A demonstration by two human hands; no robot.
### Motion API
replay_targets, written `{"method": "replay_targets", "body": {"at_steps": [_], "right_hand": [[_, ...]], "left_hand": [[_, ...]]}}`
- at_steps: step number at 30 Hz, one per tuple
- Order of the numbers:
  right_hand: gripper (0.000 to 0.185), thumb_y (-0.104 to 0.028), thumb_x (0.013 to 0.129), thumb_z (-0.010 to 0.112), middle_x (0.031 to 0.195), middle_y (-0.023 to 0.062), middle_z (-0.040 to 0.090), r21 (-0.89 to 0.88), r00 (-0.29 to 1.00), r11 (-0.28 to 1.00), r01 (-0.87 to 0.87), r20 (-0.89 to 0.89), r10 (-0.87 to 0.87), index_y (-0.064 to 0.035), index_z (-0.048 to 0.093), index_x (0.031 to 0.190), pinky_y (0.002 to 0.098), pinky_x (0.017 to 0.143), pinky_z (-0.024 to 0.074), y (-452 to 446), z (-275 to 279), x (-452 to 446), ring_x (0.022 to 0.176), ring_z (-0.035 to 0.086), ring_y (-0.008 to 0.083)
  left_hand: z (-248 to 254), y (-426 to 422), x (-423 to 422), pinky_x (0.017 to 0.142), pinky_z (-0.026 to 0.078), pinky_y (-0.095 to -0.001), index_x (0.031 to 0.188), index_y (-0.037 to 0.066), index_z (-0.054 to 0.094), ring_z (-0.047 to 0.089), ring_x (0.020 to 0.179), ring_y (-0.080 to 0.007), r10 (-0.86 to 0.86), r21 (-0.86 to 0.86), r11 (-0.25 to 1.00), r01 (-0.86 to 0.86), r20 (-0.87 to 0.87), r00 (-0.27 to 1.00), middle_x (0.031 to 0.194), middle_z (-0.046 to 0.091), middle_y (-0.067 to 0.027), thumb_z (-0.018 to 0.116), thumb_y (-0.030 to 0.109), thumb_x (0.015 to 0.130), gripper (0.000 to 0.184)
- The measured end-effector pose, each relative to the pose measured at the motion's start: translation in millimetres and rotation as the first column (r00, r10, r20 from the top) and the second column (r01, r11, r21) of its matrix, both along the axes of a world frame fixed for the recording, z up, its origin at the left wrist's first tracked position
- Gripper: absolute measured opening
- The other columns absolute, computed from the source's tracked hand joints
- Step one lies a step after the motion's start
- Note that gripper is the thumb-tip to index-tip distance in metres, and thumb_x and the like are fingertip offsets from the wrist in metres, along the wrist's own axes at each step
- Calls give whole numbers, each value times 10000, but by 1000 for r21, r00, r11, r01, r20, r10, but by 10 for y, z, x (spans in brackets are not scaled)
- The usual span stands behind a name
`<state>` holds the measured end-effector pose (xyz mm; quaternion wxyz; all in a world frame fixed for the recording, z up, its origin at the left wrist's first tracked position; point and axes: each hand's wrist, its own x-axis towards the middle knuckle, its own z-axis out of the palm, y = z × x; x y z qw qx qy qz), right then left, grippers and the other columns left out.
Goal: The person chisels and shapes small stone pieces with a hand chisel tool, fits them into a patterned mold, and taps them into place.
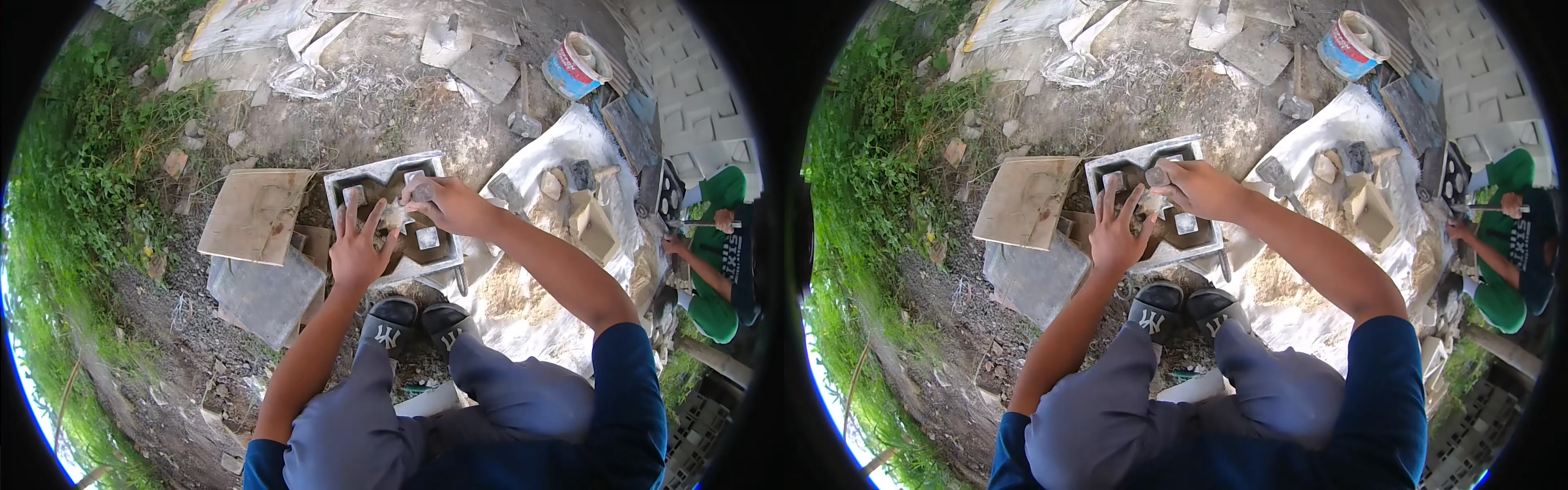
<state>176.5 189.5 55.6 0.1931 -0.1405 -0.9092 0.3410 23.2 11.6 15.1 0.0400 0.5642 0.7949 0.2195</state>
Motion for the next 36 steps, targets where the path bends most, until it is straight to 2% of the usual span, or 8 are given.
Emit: {"method": "replay_targets", "body": {"at_steps": [4, 6, 10, 14, 19, 22, 32, 36], "right_hand": [[140, -139, 1005, 653, 987, 135, 707, -105, 996, 994, 31, 86, -22, -67, 586, 1105, 406, 771, 574, 76, 239, -37, 874, 723, 351], [137, -115, 989, 665, 972, 123, 700, -84, 997, 996, 4, -75, -10, -67, 592, 1094, 404, 752, 572, 81, 18, 7, 840, 718, 344], [114, -65, 979, 654, 958, 98, 705, -132, 986, 991, -24, 159, 45, -78, 606, 1081, 388, 741, 569, 157, 149, 19, 814, 728, 287], [135, -96, 975, 663, 958, 113, 720, -178, 999, 984, -21, 43, 29, -82, 613, 1099, 404, 752, 566, 112, 226, 41, 821, 717, 323], [161, -84, 954, 679, 980, 127, 729, -42, 969, 993, -108, 219, 115, -82, 639, 1110, 425, 832, 561, 145, 459, 20, 914, 710, 360], [183, -92, 923, 721, 990, 121, 730, -67, 989, 987, -144, 24, 146, -76, 657, 1094, 424, 824, 561, 121, 389, 94, 924, 707, 363], [217, -160, 905, 761, 1049, 119, 745, -50, 972, 994, -95, 209, 103, -104, 690, 1102, 410, 803, 574, 217, 294, 89, 936, 723, 331], [218, -163, 906, 760, 1055, 111, 748, 51, 988, 992, -117, 109, 111, -115, 690, 1107, 404, 810, 574, 168, 415, 134, 946, 722, 346]], "left_hand": [[-7, 20, -17, 831, 617, -528, 1450, 326, 574, 482, 1369, -470, -29, 3, 1000, 29, -22, 999, 1623, 362, -137, 714, 475, 908, 579], [-19, 31, -50, 857, 611, -539, 1455, 330, 567, 466, 1387, -463, -20, 12, 1000, 20, -8, 1000, 1628, 358, -124, 719, 472, 906, 588], [2, 35, -18, 838, 617, -535, 1448, 333, 574, 476, 1378, -468, -13, 13, 1000, 13, -19, 1000, 1630, 358, -119, 724, 472, 902, 583], [-49, 17, -33, 826, 620, -538, 1446, 339, 573, 470, 1386, -464, -12, 25, 1000, 12, -5, 1000, 1633, 352, -114, 723, 473, 902, 580], [-1, 35, -17, 830, 620, -542, 1450, 350, 564, 453, 1406, -451, -3, -34, 999, 3, -2, 1000, 1640, 337, -107, 721, 472, 902, 583], [-35, -16, -8, 833, 619, -546, 1453, 355, 560, 444, 1413, -444, 8, -24, 1000, -8, 7, 1000, 1640, 336, -106, 721, 469, 902, 585], [-14, 9, -13, 837, 615, -542, 1449, 341, 569, 449, 1405, -444, -6, -7, 1000, 6, 5, 1000, 1643, 336, -106, 724, 472, 901, 585], [-11, 18, -26, 839, 617, -530, 1450, 348, 569, 451, 1406, -439, -1, -34, 999, 0, -5, 1000, 1643, 337, -102, 728, 466, 900, 585]]}}
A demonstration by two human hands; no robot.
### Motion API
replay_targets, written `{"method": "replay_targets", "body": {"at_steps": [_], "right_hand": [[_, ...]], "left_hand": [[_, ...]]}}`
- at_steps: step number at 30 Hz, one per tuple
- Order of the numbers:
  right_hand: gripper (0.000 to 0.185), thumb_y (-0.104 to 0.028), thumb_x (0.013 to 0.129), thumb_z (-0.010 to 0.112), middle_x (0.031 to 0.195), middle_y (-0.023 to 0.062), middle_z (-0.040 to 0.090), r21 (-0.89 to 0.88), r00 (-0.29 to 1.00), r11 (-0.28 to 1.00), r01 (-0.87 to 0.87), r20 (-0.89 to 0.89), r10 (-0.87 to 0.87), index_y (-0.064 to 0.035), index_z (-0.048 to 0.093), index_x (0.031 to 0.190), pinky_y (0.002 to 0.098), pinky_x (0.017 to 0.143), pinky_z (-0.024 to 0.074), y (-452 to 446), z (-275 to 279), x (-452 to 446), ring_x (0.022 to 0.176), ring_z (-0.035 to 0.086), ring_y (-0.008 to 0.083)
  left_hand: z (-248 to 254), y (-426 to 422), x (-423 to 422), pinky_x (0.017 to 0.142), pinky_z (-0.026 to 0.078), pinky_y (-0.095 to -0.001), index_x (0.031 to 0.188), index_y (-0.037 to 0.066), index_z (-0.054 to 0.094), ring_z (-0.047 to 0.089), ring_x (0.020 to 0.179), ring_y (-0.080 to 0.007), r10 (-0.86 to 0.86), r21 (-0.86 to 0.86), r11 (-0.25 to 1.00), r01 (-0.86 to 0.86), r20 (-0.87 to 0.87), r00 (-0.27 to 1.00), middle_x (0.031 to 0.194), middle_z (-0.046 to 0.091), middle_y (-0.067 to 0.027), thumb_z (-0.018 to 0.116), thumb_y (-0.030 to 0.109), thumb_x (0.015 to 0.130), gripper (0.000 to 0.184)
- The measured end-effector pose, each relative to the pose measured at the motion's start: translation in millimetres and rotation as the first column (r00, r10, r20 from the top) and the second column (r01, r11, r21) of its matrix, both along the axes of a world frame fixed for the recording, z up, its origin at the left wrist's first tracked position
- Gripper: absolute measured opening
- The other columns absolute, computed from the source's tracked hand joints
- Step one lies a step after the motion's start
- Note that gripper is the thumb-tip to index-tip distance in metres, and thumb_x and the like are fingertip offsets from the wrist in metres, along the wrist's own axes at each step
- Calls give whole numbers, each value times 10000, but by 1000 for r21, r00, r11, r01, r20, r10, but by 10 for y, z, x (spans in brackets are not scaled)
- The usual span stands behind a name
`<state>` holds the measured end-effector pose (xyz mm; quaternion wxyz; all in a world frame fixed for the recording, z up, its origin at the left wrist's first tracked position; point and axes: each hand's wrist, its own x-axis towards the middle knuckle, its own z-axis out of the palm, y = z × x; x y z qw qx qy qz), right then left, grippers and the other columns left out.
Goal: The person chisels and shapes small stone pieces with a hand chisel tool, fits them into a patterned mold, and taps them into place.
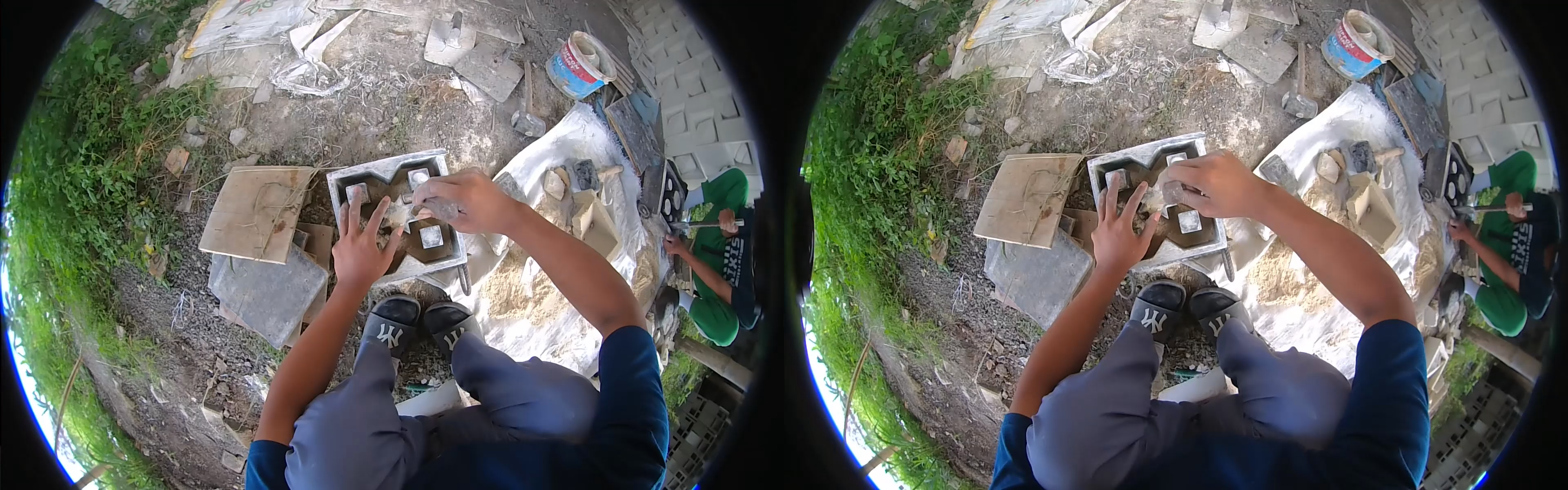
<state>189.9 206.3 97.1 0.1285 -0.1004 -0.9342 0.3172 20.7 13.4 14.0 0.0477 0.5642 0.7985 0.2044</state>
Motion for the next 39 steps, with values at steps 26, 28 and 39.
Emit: {"method": "replay_targets", "body": {"at_steps": [26, 28, 39], "right_hand": [[127, -131, 977, 672, 924, 107, 736, -279, 973, 960, -33, 212, 95, -82, 655, 1093, 380, 697, 543, 143, 31, -145, 733, 711, 287], [138, -147, 980, 673, 942, 109, 739, -216, 988, 976, -38, 137, 69, -89, 656, 1105, 381, 699, 544, 76, 137, -127, 750, 709, 306], [373, -403, 954, 695, 815, 174, 697, -111, 994, 993, 27, -100, -38, -53, 707, 1082, 493, 688, 535, 53, -54, -53, 732, 680, 397]], "left_hand": [[21, -15, 29, 872, 605, -536, 1449, 329, 572, 435, 1413, -450, -6, 20, 1000, 6, 22, 1000, 1631, 347, -120, 727, 453, 905, 579], [31, 11, 2, 877, 603, -536, 1449, 326, 573, 429, 1418, -447, -13, -15, 1000, 13, 18, 1000, 1631, 347, -120, 727, 451, 904, 580], [-18, -2, -2, 810, 626, -529, 1451, 320, 574, 503, 1350, -461, -21, 75, 997, 25, -52, 998, 1626, 362, -126, 710, 480, 906, 584]]}}
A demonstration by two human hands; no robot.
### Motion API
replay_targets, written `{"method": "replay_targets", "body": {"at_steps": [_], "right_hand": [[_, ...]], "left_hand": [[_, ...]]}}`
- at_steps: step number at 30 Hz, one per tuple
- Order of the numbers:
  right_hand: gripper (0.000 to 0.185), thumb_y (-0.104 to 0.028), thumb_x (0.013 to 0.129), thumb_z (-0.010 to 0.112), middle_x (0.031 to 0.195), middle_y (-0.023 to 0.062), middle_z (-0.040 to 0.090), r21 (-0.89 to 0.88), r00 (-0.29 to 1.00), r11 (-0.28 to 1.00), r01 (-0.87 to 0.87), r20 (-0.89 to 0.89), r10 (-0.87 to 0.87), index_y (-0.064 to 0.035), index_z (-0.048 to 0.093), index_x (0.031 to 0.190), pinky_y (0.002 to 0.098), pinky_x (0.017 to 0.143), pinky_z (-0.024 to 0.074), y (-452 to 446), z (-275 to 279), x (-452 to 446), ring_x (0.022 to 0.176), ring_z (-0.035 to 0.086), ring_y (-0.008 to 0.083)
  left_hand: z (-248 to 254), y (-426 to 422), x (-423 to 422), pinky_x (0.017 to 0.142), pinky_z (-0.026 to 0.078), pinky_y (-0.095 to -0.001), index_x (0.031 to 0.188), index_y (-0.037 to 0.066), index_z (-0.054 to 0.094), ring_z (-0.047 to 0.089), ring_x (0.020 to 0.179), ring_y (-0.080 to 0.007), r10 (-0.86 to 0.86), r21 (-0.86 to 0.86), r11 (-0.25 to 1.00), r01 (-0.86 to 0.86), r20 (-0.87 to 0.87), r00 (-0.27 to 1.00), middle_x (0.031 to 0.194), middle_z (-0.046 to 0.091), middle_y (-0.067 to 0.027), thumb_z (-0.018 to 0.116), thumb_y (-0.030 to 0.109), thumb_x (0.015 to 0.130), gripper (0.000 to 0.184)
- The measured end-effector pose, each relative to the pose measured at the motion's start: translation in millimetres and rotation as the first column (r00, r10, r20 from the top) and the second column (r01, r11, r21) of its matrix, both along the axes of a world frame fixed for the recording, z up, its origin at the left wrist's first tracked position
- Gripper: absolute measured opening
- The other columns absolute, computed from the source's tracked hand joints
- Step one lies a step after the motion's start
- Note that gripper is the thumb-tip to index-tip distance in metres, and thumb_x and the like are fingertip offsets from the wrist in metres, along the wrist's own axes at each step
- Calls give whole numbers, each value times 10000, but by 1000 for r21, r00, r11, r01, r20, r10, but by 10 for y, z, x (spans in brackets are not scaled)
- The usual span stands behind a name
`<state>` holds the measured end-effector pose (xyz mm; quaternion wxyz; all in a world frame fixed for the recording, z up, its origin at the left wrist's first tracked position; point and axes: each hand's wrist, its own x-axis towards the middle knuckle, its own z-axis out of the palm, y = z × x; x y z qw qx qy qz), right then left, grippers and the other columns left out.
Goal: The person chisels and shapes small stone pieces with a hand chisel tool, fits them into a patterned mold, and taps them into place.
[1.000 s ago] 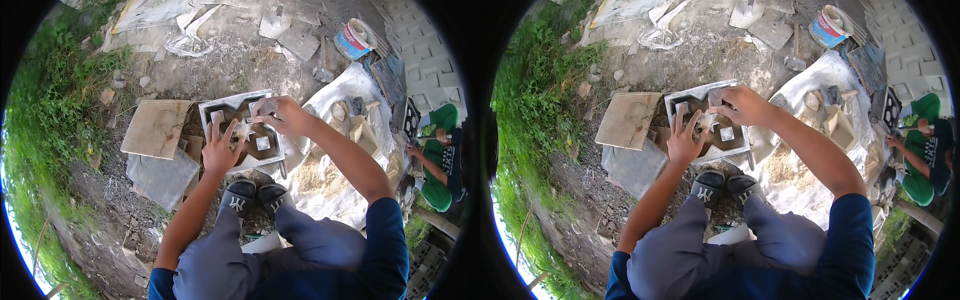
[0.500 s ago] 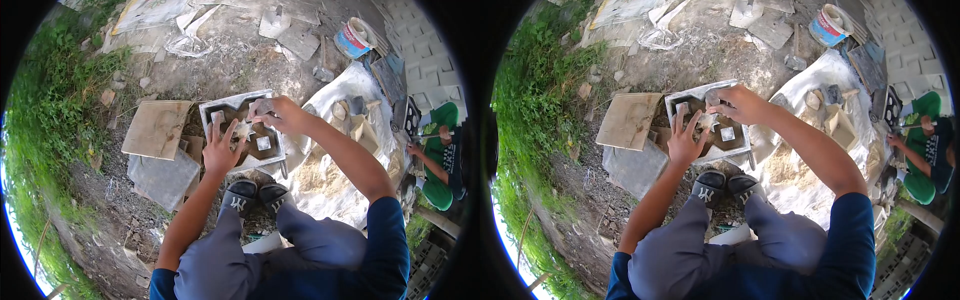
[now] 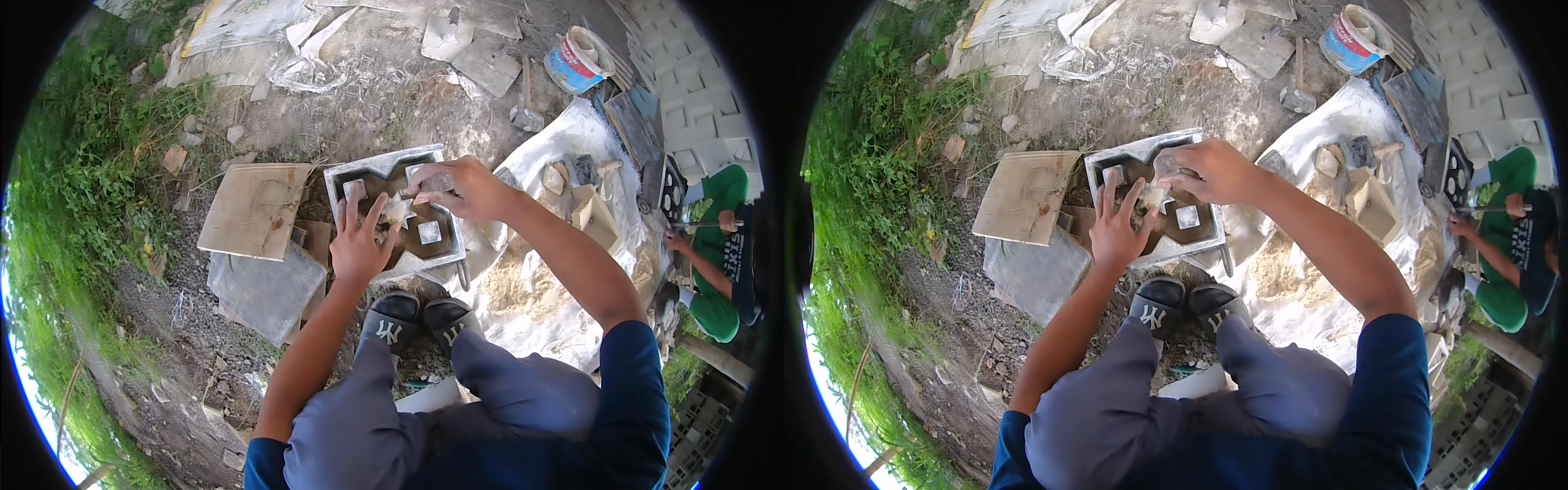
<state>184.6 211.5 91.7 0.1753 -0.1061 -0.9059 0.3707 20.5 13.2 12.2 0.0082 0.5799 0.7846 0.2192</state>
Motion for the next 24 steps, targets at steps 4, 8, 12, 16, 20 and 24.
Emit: {"method": "replay_targets", "body": {"at_steps": [4, 8, 12, 16, 20, 24], "right_hand": [[222, -218, 917, 758, 825, 108, 740, 109, 993, 993, -38, 114, 26, -142, 704, 1118, 391, 634, 538, 22, 129, 27, 691, 704, 332], [233, -204, 914, 760, 839, 108, 743, 102, 991, 992, -73, -103, 84, -142, 697, 1130, 398, 638, 542, -16, 11, 53, 690, 705, 340], [403, -400, 940, 712, 737, 196, 665, 128, 993, 991, -25, 122, 9, -32, 677, 1102, 463, 619, 525, 12, 85, 24, 701, 671, 393], [420, -393, 940, 712, 736, 191, 664, 186, 998, 981, -51, 54, 41, -22, 668, 1132, 465, 586, 515, 74, -92, 34, 682, 670, 403], [195, -204, 940, 723, 942, 128, 742, 22, 999, 1000, -4, 46, 3, -119, 686, 1112, 422, 718, 562, 47, -49, 61, 821, 719, 364], [387, -338, 958, 687, 810, 196, 691, 132, 994, 988, -73, 84, 63, -12, 652, 1165, 513, 648, 528, 155, -190, 10, 710, 669, 435]], "left_hand": [[28, 5, 9, 806, 626, -533, 1456, 329, 566, 491, 1366, -461, 9, -73, 997, -8, 9, 1000, 1626, 358, -135, 705, 482, 912, 583], [-19, -26, 26, 804, 625, -535, 1452, 329, 572, 496, 1360, -473, 1, 4, 1000, -1, 17, 1000, 1620, 366, -143, 702, 489, 915, 575], [29, 37, -8, 801, 622, -533, 1440, 319, 587, 510, 1341, -490, -6, -22, 1000, 7, 11, 1000, 1613, 375, -153, 707, 490, 913, 567], [10, -32, 21, 811, 620, -534, 1445, 321, 579, 502, 1347, -493, 4, -23, 1000, -4, 28, 1000, 1615, 374, -152, 709, 484, 911, 573], [-12, 6, -7, 829, 618, -535, 1450, 327, 573, 502, 1348, -484, -7, -11, 1000, 7, 21, 1000, 1622, 365, -146, 710, 474, 910, 576], [12, 26, 4, 835, 617, -533, 1452, 331, 570, 501, 1350, -479, 3, -30, 1000, -3, 1, 1000, 1626, 360, -142, 709, 471, 911, 576]]}}
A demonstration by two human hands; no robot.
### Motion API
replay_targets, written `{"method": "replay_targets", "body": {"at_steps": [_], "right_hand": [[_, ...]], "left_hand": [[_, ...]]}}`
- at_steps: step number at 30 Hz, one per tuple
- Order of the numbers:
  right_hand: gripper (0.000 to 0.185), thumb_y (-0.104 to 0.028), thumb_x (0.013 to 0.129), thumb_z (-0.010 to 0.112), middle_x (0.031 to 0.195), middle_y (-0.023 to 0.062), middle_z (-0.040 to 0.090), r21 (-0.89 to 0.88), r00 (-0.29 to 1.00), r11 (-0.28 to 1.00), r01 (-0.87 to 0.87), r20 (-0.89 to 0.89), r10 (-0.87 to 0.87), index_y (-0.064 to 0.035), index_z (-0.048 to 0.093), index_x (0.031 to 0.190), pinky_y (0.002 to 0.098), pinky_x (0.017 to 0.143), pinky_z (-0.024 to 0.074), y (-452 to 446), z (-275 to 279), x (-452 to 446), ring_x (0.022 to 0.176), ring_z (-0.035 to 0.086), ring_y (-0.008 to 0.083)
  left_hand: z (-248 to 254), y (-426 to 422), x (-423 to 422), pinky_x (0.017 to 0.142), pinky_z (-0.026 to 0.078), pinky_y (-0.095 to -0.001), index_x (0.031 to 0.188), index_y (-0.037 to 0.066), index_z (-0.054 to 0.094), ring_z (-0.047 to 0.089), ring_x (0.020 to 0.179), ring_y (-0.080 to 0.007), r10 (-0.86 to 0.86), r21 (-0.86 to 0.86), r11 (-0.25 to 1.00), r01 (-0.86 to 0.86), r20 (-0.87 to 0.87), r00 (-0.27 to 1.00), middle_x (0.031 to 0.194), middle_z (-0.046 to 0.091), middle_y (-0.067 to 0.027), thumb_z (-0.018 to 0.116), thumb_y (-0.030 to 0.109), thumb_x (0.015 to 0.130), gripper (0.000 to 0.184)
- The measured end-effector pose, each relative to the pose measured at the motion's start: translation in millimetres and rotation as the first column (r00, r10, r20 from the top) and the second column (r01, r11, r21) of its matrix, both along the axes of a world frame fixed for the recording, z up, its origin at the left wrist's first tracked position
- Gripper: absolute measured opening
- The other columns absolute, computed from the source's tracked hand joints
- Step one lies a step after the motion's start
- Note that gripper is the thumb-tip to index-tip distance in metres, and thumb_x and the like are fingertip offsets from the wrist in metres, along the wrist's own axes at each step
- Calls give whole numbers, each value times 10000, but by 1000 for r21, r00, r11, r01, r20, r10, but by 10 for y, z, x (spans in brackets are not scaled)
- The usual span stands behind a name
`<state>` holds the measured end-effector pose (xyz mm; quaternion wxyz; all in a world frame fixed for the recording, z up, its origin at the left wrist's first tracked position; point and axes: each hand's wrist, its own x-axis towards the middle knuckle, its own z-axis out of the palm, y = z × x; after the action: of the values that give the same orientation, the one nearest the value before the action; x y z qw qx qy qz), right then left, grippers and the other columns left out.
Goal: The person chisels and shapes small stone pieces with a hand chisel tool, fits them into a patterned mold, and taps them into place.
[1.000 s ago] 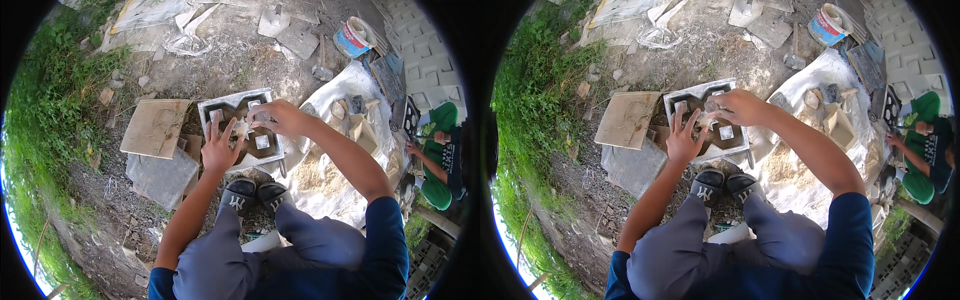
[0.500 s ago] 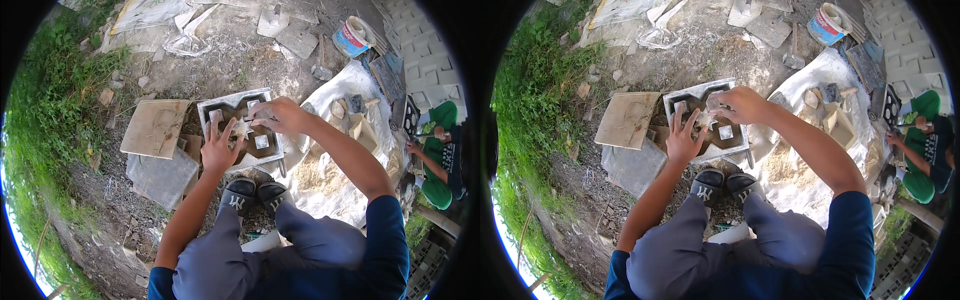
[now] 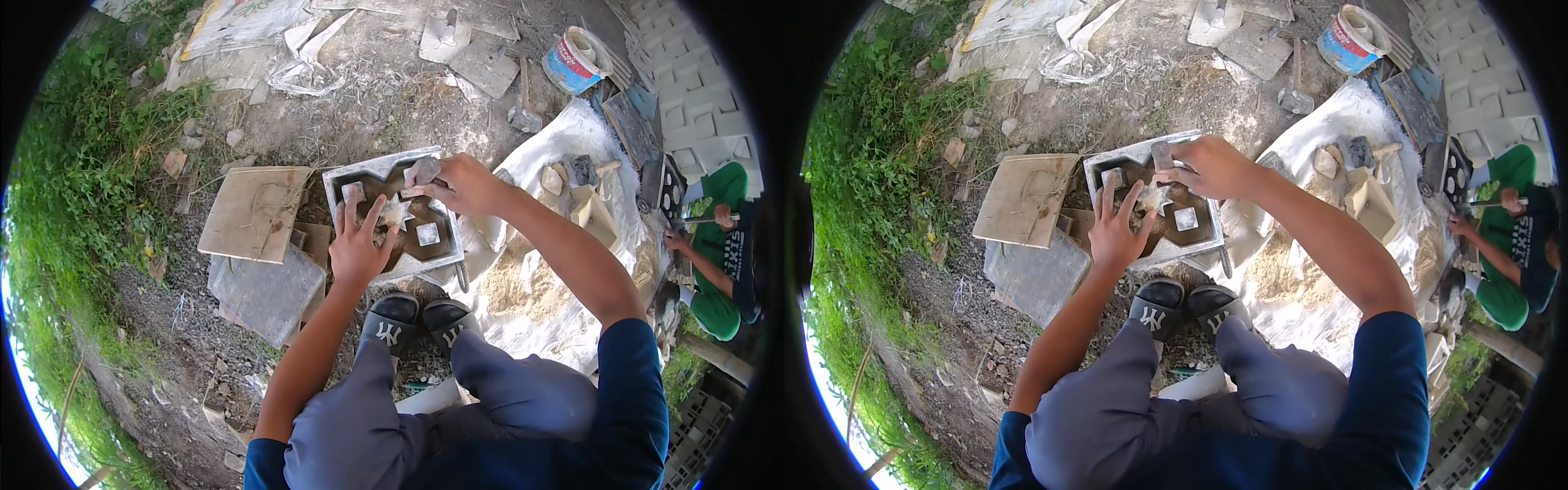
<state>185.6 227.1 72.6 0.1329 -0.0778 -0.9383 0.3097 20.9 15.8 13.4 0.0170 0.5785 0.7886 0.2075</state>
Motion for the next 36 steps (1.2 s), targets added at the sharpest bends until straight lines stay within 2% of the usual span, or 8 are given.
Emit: {"method": "replay_targets", "body": {"at_steps": [5, 6, 9, 15, 19, 30, 33, 36], "right_hand": [[347, -315, 959, 681, 828, 217, 690, -53, 991, 997, 54, -118, -60, -22, 652, 1143, 507, 637, 528, -122, -41, 60, 708, 666, 435], [188, -267, 979, 680, 986, 105, 740, -27, 977, 996, 88, 198, -81, -125, 682, 1102, 419, 762, 562, -121, 21, 48, 859, 714, 356], [177, -262, 979, 679, 1008, 98, 742, 12, 975, 996, 86, 206, -87, -122, 686, 1087, 425, 786, 561, -50, 195, -19, 872, 710, 370], [352, -357, 965, 700, 837, 196, 657, -12, 998, 998, 58, 0, -58, -9, 654, 982, 472, 697, 521, -116, 19, -64, 803, 658, 412], [102, -100, 956, 698, 958, 107, 719, -111, 983, 982, 150, -86, -160, -38, 672, 1032, 386, 772, 560, -189, 343, -2, 866, 720, 289], [117, -94, 945, 740, 692, 10, 661, -230, 755, 794, 563, -247, -607, -32, 648, 981, 251, 491, 417, -617, 525, -111, 515, 507, 46], [213, -85, 899, 755, 614, 83, 644, -111, 779, 834, 540, -310, -545, -31, 613, 1049, 318, 508, 520, -709, 497, -160, 513, 675, 204], [227, -55, 887, 753, 583, 64, 604, -105, 766, 844, 526, -374, -523, -44, 604, 1058, 304, 490, 496, -788, 551, -181, 464, 619, 171]], "left_hand": [[4, -31, 6, 875, 606, -537, 1451, 330, 573, 451, 1401, -448, 10, -3, 1000, -9, 64, 998, 1628, 356, -127, 723, 461, 907, 579], [15, -53, 26, 875, 606, -537, 1451, 330, 573, 451, 1401, -448, 13, -3, 1000, -12, 67, 998, 1628, 356, -127, 723, 461, 907, 579], [33, -15, 8, 872, 607, -537, 1450, 324, 574, 454, 1400, -445, 13, -53, 999, -10, 55, 998, 1626, 358, -125, 723, 462, 906, 581], [-1, 11, -17, 795, 626, -529, 1445, 317, 580, 513, 1335, -478, -14, 47, 999, 14, -1, 1000, 1616, 370, -147, 699, 486, 917, 567], [10, 10, -24, 792, 627, -517, 1440, 311, 585, 530, 1319, -479, -8, 11, 1000, 8, -3, 1000, 1608, 383, -155, 703, 485, 915, 566], [3, -32, -4, 823, 621, -523, 1465, 360, 548, 456, 1407, -444, 26, -38, 999, -24, 49, 998, 1643, 342, -106, 713, 494, 907, 597], [0, -37, -10, 827, 619, -524, 1459, 358, 556, 461, 1403, -445, 29, -42, 999, -26, 65, 997, 1645, 341, -100, 716, 492, 904, 593], [-8, -31, -19, 833, 619, -516, 1454, 354, 561, 470, 1395, -446, 22, -8, 1000, -21, 64, 998, 1642, 346, -102, 718, 488, 902, 589]]}}
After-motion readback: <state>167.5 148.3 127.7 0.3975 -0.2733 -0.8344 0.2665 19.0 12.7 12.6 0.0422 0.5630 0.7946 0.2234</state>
